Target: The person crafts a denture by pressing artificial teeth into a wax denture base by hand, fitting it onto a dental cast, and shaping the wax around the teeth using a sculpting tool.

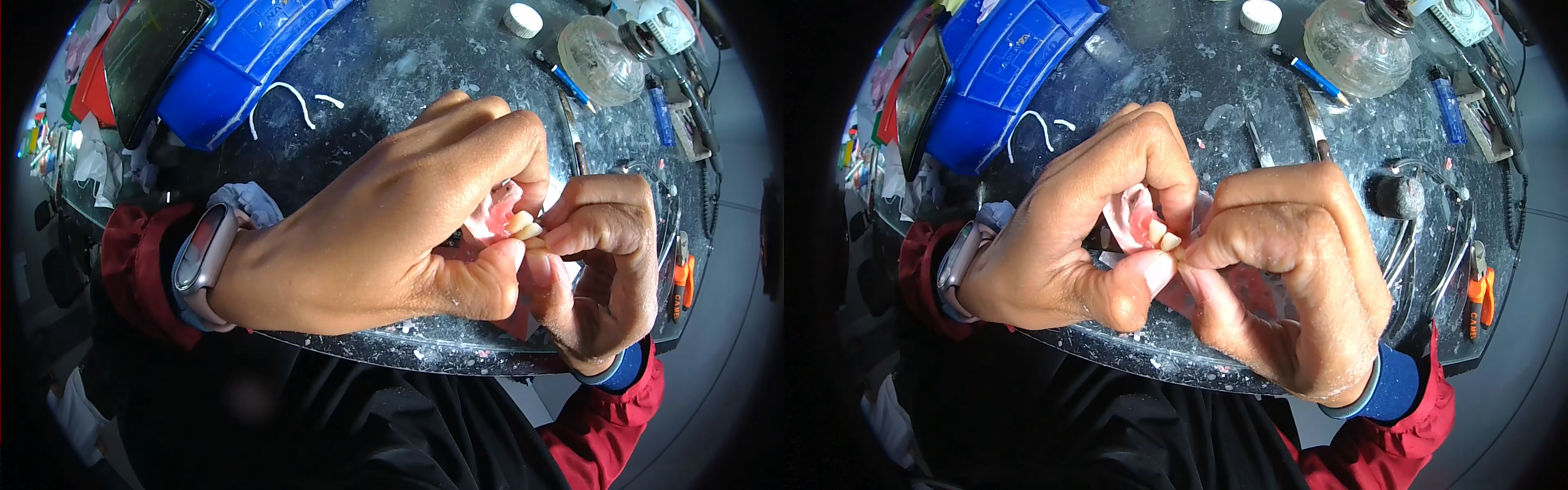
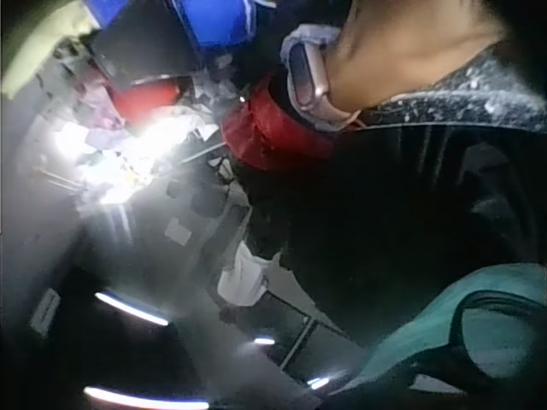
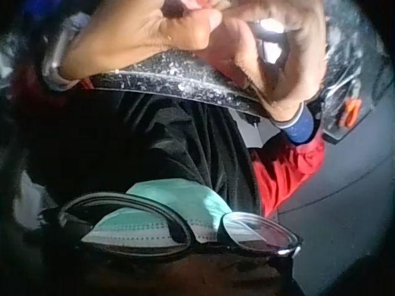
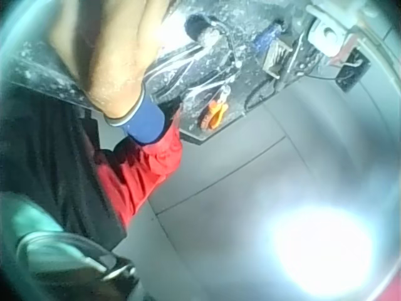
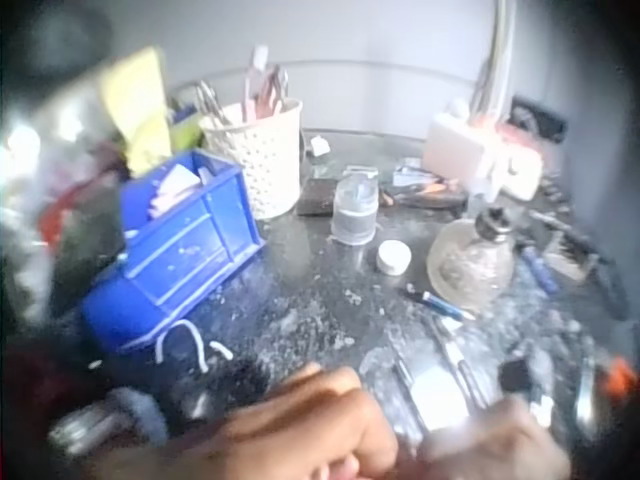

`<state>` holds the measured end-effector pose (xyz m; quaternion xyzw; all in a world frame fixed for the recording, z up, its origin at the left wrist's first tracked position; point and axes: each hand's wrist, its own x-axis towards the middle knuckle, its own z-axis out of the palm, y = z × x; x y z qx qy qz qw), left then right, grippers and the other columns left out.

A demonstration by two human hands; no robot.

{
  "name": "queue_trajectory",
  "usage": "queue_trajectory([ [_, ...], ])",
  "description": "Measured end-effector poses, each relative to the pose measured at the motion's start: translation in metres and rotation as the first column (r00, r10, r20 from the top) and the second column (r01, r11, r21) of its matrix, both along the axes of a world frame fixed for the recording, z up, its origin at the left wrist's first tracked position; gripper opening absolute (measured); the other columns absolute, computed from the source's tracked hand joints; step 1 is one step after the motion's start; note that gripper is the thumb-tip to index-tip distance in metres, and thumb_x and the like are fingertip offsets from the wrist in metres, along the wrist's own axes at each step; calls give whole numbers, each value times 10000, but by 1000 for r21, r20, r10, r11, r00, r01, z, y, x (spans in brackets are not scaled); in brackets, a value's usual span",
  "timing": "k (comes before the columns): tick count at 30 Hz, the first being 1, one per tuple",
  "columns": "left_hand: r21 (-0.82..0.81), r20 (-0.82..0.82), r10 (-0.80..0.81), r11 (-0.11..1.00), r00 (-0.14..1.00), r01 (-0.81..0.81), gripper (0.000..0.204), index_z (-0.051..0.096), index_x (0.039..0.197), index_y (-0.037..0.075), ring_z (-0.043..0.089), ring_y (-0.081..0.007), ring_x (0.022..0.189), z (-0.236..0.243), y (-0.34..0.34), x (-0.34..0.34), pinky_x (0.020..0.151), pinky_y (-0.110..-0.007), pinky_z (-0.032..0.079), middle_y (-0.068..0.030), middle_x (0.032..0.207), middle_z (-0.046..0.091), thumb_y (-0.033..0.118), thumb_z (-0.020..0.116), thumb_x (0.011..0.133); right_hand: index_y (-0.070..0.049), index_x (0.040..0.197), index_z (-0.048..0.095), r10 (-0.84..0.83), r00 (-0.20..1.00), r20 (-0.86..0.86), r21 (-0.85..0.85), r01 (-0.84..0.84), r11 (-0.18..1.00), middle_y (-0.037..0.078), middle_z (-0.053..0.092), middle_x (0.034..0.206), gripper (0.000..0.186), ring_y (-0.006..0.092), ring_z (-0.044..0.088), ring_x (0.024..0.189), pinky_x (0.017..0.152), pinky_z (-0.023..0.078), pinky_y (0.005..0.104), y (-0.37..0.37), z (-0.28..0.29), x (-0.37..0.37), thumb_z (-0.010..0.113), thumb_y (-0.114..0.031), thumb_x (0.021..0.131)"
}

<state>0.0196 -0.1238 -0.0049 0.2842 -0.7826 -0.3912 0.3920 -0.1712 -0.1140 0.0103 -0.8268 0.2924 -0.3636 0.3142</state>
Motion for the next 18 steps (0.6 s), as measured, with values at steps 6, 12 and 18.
queue_trajectory([
  [6, -36, 4, 0, 999, 1000, 1, 185, 472, 778, 32, 408, -127, 666, -1, -2, 0, 590, -253, 352, -41, 745, 449, 191, 544, 716, -6, 858, 512, -38, 999, -39, -196, 30, 980, 131, 515, 833, 174, 177, 482, 762, 686, 404, 276, -2, -2, 2, 638, -79, 762],
  [12, -37, -5, -6, 999, 1000, 6, 184, 478, 781, 32, 412, -122, 668, -2, -2, 0, 589, -246, 356, -37, 756, 450, 189, 553, 721, -31, 829, 509, -131, 986, -99, -253, 102, 962, 111, 523, 829, 157, 178, 481, 767, 695, 399, 292, 4, -3, 4, 634, -102, 765],
  [18, -5, 12, -5, 1000, 1000, 5, 181, 484, 791, 28, 414, -120, 677, 2, 0, 1, 588, -238, 359, -38, 767, 446, 182, 552, 725, -38, 833, 504, -130, 989, -66, -248, 110, 962, 105, 525, 823, 160, 174, 485, 773, 696, 406, 284, 5, -4, 5, 632, -103, 763],
])
